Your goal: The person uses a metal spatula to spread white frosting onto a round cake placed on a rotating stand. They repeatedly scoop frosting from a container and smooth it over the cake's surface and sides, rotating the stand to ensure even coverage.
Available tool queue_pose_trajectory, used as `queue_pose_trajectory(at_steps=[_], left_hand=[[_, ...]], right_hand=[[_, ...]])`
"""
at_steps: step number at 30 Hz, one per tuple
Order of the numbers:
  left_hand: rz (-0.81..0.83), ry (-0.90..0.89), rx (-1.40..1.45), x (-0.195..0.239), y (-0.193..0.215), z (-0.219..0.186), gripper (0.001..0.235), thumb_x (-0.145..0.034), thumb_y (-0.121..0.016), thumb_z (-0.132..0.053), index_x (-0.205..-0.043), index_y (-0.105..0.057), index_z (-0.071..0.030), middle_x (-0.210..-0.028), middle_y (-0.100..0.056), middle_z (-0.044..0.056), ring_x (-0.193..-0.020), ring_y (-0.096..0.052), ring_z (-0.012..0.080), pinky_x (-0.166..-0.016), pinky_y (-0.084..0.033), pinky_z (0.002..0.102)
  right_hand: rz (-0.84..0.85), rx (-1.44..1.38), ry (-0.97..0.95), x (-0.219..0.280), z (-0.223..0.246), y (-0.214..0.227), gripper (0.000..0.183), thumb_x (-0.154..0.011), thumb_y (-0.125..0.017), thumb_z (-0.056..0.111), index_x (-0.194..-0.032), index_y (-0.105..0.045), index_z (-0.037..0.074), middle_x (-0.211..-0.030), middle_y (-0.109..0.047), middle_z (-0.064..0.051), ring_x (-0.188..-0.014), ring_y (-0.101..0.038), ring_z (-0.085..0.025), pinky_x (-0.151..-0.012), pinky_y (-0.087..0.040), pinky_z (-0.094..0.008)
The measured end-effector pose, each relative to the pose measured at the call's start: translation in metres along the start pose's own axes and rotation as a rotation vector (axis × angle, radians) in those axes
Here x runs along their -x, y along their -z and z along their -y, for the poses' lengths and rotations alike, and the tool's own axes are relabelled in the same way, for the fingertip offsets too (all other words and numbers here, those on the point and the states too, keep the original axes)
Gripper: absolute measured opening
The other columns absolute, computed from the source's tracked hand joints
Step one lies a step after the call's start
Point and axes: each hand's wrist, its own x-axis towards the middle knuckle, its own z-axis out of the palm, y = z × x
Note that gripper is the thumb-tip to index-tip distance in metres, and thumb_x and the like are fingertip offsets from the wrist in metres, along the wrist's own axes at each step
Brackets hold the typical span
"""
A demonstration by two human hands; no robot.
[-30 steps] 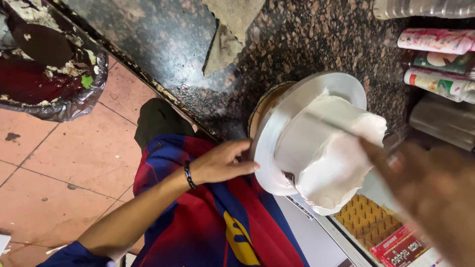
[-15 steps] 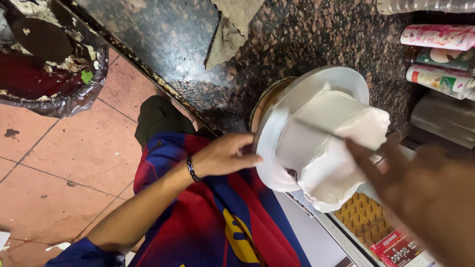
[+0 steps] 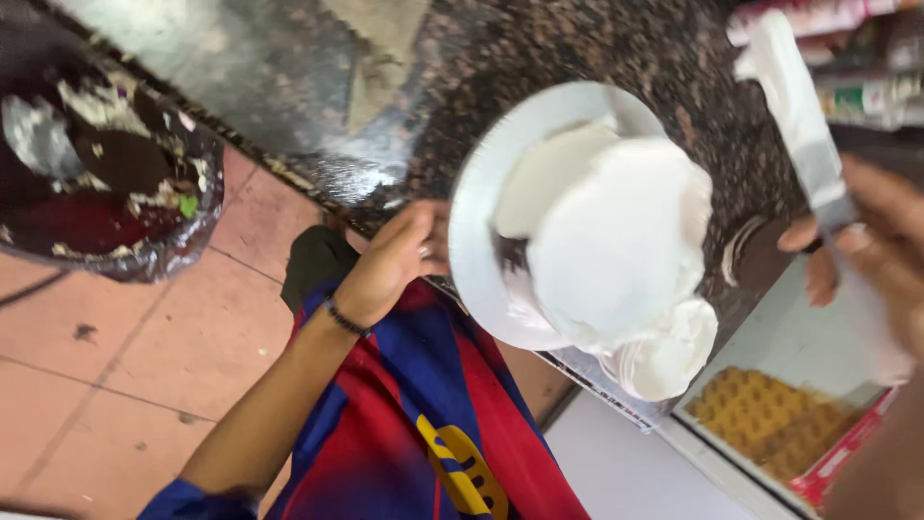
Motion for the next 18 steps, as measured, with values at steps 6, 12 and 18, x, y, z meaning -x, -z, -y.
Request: queue_pose_trajectory(at_steps=[6,12,18], left_hand=[[-0.162,0.287,-0.496,0.036,0.028,0.080,0.035,-0.096,-0.059,-0.021,-0.122,-0.063,0.002,-0.102,-0.072,0.011,-0.090,-0.073,0.0211,-0.083,-0.063,0.037],[0.158,0.295,-0.583,0.031,0.000,0.217,0.025,-0.108,-0.057,-0.020,-0.122,-0.058,0.000,-0.091,-0.063,0.004,-0.080,-0.064,0.0125,-0.073,-0.057,0.028],[0.096,0.044,-0.810,-0.039,-0.097,0.263,0.026,-0.098,-0.067,-0.019,-0.111,-0.052,-0.002,-0.085,-0.060,0.005,-0.068,-0.058,0.0128,-0.055,-0.046,0.029]], right_hand=[[-0.359,-0.423,-0.309,0.156,-0.130,-0.068,0.052,-0.102,-0.046,-0.007,-0.153,-0.054,-0.005,-0.103,-0.068,-0.020,-0.074,-0.061,-0.024,-0.064,-0.052,-0.036],[-0.356,-0.798,-0.314,0.257,-0.256,-0.162,0.057,-0.095,-0.049,-0.007,-0.151,-0.050,-0.003,-0.104,-0.070,-0.016,-0.071,-0.061,-0.019,-0.063,-0.052,-0.033],[-0.330,-0.677,-0.383,0.293,-0.261,-0.212,0.054,-0.097,-0.054,-0.001,-0.149,-0.056,0.010,-0.107,-0.073,-0.010,-0.072,-0.060,-0.016,-0.064,-0.053,-0.031]])
